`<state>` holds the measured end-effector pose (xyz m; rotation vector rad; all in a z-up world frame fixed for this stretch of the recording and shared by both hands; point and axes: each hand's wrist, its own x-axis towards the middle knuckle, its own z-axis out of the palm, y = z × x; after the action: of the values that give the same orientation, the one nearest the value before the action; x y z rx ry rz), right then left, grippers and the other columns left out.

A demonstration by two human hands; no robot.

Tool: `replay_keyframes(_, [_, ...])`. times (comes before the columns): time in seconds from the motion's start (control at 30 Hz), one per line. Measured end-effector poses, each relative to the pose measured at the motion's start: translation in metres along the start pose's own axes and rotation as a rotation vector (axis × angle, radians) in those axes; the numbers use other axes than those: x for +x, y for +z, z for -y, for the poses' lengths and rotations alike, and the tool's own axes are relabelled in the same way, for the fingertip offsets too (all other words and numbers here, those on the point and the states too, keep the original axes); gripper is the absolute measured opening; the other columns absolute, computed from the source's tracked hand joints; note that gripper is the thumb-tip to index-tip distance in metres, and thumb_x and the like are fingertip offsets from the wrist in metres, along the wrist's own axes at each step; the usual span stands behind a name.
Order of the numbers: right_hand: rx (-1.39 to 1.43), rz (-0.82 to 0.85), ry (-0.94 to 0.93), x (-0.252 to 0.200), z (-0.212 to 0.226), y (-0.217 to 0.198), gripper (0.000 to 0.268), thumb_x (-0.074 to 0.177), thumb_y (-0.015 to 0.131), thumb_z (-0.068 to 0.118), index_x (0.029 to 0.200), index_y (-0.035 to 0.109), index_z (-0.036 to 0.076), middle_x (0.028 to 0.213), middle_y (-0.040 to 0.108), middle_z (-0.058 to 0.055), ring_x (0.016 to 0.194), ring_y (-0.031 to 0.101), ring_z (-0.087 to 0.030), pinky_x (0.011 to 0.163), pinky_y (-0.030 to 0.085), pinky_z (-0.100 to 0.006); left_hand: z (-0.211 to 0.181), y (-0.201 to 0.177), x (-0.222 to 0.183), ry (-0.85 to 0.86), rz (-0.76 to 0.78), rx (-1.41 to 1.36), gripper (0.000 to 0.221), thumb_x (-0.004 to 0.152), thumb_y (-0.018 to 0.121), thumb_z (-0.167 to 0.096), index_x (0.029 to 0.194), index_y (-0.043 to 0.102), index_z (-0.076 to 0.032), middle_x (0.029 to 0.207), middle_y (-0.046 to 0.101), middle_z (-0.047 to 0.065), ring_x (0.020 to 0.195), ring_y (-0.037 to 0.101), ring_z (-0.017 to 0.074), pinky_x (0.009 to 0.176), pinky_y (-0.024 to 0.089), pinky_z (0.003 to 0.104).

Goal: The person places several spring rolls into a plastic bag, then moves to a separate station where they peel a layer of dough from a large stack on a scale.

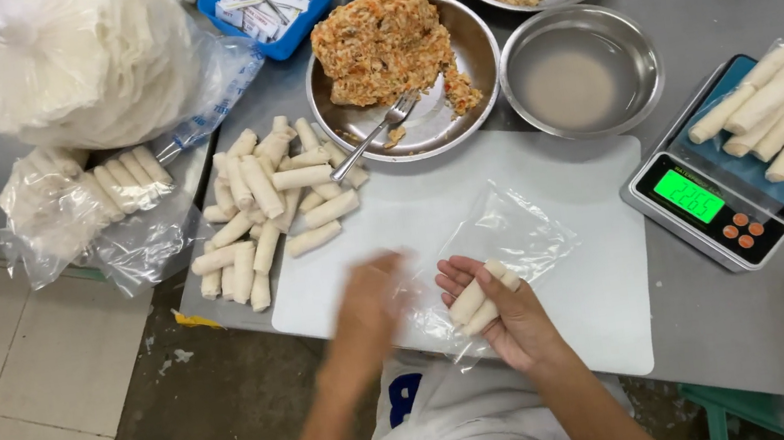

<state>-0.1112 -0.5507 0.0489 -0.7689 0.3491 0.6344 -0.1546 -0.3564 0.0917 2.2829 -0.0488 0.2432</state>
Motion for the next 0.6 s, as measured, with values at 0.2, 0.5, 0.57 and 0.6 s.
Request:
replay_keyframes(0.2, [0.034,-0.006,0.06,0.0,-0.003,0.004,0.058,0.093,0.065,0.022,0.143,0.052,-0.004,0.134,0.064,-0.023,0.121,0.066,-0.034,0.106,0.053,-0.049,0.111,-0.016,0.028,-0.316,-0.107,0.4,0.04,0.086,0.074,-0.017,0.12,0.055,-0.006,0.1,0.073,0.025,0.093,0.07,0.0488,0.083,0.053,0.059])
replay_keyframes(0.5, [0.018,0.033,0.154,0.009,-0.01,-0.002,0.049,0.096,0.067,0.02,0.138,0.057,-0.004,0.131,0.067,-0.025,0.11,0.071,-0.037,0.093,0.061,-0.053,-0.027,0.004,0.009,-0.585,0.168,-0.645,0.041,0.08,0.087,-0.019,0.118,0.078,-0.004,0.1,0.08,0.016,0.086,0.069,0.017,0.078,0.06,0.03])
replay_keyframes(0.57, [0.022,0.025,0.151,0.013,-0.014,-0.015,0.045,0.096,0.067,0.019,0.135,0.059,-0.003,0.129,0.069,-0.024,0.109,0.072,-0.036,0.091,0.062,-0.052,-0.031,0.002,0.009,-0.574,0.174,-0.628,0.045,0.08,0.087,-0.018,0.121,0.077,-0.004,0.101,0.08,0.017,0.088,0.069,0.0178,0.081,0.061,0.031])
replay_keyframes(0.6, [0.024,0.019,0.152,0.015,-0.017,-0.021,0.042,0.096,0.068,0.018,0.132,0.061,-0.002,0.127,0.07,-0.024,0.107,0.073,-0.035,0.09,0.063,-0.051,-0.033,0.001,0.009,-0.565,0.175,-0.61,0.048,0.079,0.087,-0.016,0.124,0.077,-0.004,0.103,0.08,0.017,0.09,0.07,0.0186,0.083,0.062,0.033])
